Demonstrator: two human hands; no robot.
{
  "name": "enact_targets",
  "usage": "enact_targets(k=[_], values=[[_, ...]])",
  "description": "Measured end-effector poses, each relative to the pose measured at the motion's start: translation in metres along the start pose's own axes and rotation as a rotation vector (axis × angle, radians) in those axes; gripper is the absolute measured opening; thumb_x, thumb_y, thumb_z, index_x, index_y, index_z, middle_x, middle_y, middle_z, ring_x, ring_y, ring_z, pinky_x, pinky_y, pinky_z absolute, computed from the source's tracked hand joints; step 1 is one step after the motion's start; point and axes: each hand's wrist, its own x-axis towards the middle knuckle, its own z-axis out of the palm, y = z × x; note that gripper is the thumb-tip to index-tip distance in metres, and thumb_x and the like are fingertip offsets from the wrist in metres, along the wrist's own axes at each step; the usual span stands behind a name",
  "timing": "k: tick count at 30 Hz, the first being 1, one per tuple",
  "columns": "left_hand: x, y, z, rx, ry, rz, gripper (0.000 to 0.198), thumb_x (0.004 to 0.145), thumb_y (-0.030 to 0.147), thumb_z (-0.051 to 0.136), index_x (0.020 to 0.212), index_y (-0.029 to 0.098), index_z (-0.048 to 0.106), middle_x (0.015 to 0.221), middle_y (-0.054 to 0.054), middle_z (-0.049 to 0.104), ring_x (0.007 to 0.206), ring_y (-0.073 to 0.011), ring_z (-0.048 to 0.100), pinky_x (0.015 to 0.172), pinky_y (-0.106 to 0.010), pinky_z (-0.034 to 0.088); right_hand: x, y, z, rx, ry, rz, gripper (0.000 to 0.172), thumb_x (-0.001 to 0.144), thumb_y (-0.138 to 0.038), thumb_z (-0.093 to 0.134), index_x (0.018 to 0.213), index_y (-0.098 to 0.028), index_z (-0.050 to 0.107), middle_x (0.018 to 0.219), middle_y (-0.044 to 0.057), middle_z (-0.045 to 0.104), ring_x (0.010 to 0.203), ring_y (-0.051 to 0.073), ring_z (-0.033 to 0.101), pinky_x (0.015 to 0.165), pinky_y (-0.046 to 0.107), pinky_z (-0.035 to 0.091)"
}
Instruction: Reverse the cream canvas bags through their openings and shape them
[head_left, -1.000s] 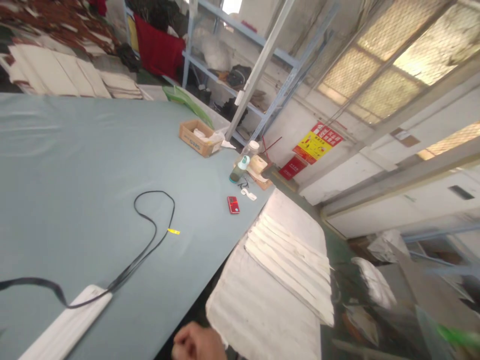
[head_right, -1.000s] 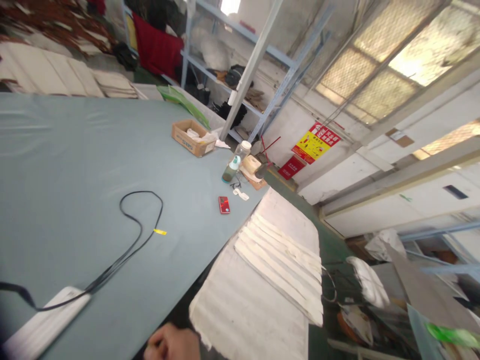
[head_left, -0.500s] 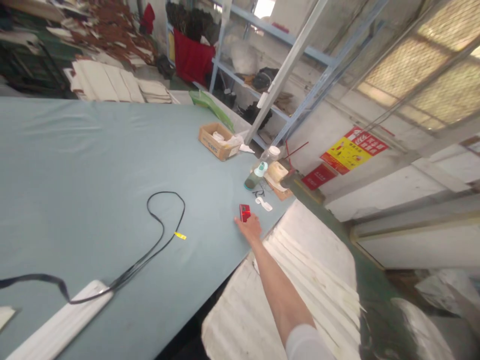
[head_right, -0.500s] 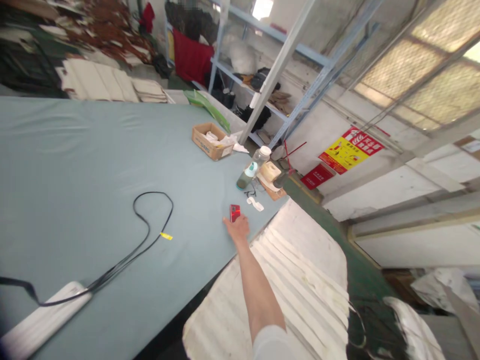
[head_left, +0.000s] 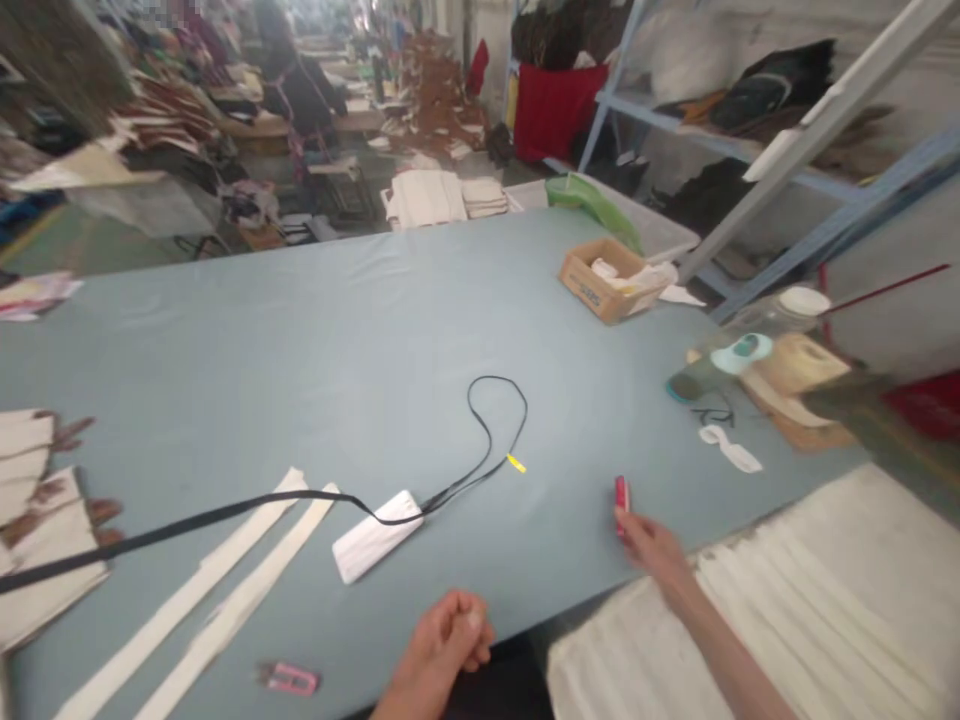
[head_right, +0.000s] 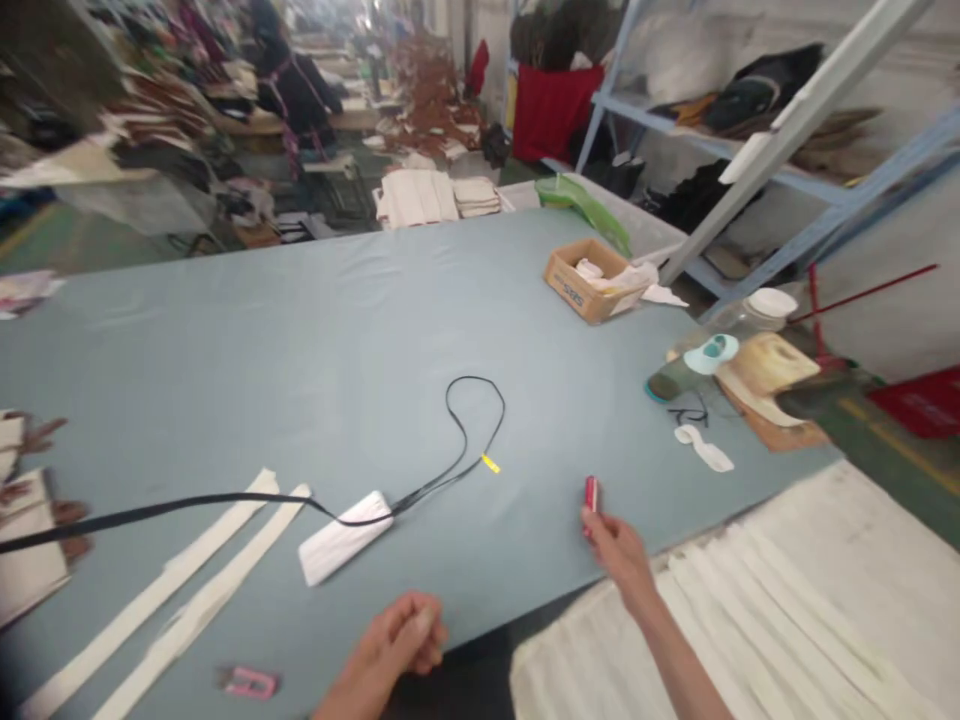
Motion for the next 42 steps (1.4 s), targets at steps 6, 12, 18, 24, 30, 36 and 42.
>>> enact_targets(k=[6, 12, 18, 24, 30, 36, 42], values=[[0.028, 0.025, 0.030, -0.245, -0.129, -0.038, 0.098, 0.084, 0.094, 0.078, 0.153, 0.024, 0.069, 0.160, -0.020, 0.071, 0.140, -0.0403, 0.069, 0.116, -0.051, 0.054, -0.138, 0.017, 0.072, 0.168, -0.053, -0.211, 0.038, 0.087, -0.050, 0.079, 0.109, -0.020, 0.084, 0.094, 0.008, 0.086, 0.081, 0.028, 0.081, 0.078, 0.039, 0.067], [0.009, 0.068, 0.045, -0.430, -0.134, -0.139, 0.063, 0.107, 0.062, 0.071, 0.160, 0.026, 0.065, 0.127, -0.011, 0.087, 0.111, -0.0292, 0.084, 0.095, -0.038, 0.069, -0.209, 0.000, 0.104, 0.070, 0.198, -0.577, 0.068, 0.087, -0.028, 0.082, 0.152, -0.021, 0.064, 0.134, 0.014, 0.082, 0.119, 0.032, 0.083, 0.102, 0.044, 0.070], [-0.016, 0.100, 0.043, -0.506, -0.065, -0.229, 0.033, 0.113, 0.033, 0.059, 0.132, 0.016, 0.080, 0.095, -0.010, 0.087, 0.086, -0.0237, 0.085, 0.081, -0.030, 0.070, -0.218, 0.007, 0.078, -0.091, 0.255, -1.003, 0.050, 0.105, -0.046, 0.081, 0.146, -0.021, 0.067, 0.116, 0.014, 0.084, 0.101, 0.031, 0.085, 0.084, 0.041, 0.071], [-0.036, 0.104, 0.047, -0.542, -0.021, -0.234, 0.038, 0.116, 0.040, 0.053, 0.129, 0.018, 0.081, 0.093, -0.008, 0.086, 0.077, -0.0230, 0.083, 0.072, -0.030, 0.069, -0.225, 0.005, 0.065, -0.027, 0.207, -1.059, 0.043, 0.105, -0.055, 0.080, 0.132, -0.023, 0.072, 0.094, 0.005, 0.081, 0.079, 0.023, 0.079, 0.068, 0.035, 0.063], [-0.054, 0.082, 0.030, -0.509, -0.030, -0.287, 0.036, 0.113, 0.044, 0.063, 0.121, 0.017, 0.085, 0.089, -0.008, 0.086, 0.065, -0.0198, 0.077, 0.061, -0.026, 0.064, -0.240, -0.023, 0.031, 0.106, 0.166, -1.013, 0.042, 0.095, -0.039, 0.087, 0.133, -0.026, 0.075, 0.110, 0.006, 0.081, 0.098, 0.024, 0.080, 0.088, 0.037, 0.068], [-0.093, 0.059, 0.017, -0.348, -0.438, -0.277, 0.075, 0.088, 0.087, 0.080, 0.103, 0.014, 0.089, 0.078, -0.011, 0.079, 0.061, -0.0183, 0.068, 0.063, -0.027, 0.060, -0.211, -0.069, 0.023, 0.807, -0.365, -0.596, 0.059, 0.113, -0.067, 0.047, 0.123, -0.020, 0.080, 0.109, 0.010, 0.085, 0.097, 0.024, 0.082, 0.083, 0.036, 0.067], [-0.099, 0.052, 0.002, -0.286, -0.500, -0.292, 0.079, 0.093, 0.090, 0.071, 0.112, 0.014, 0.088, 0.082, -0.010, 0.080, 0.064, -0.0177, 0.068, 0.067, -0.027, 0.060, -0.201, -0.071, 0.052, 1.155, -0.544, -0.317, 0.078, 0.085, -0.095, 0.076, 0.112, -0.022, 0.086, 0.098, 0.008, 0.087, 0.083, 0.022, 0.077, 0.070, 0.029, 0.061]])
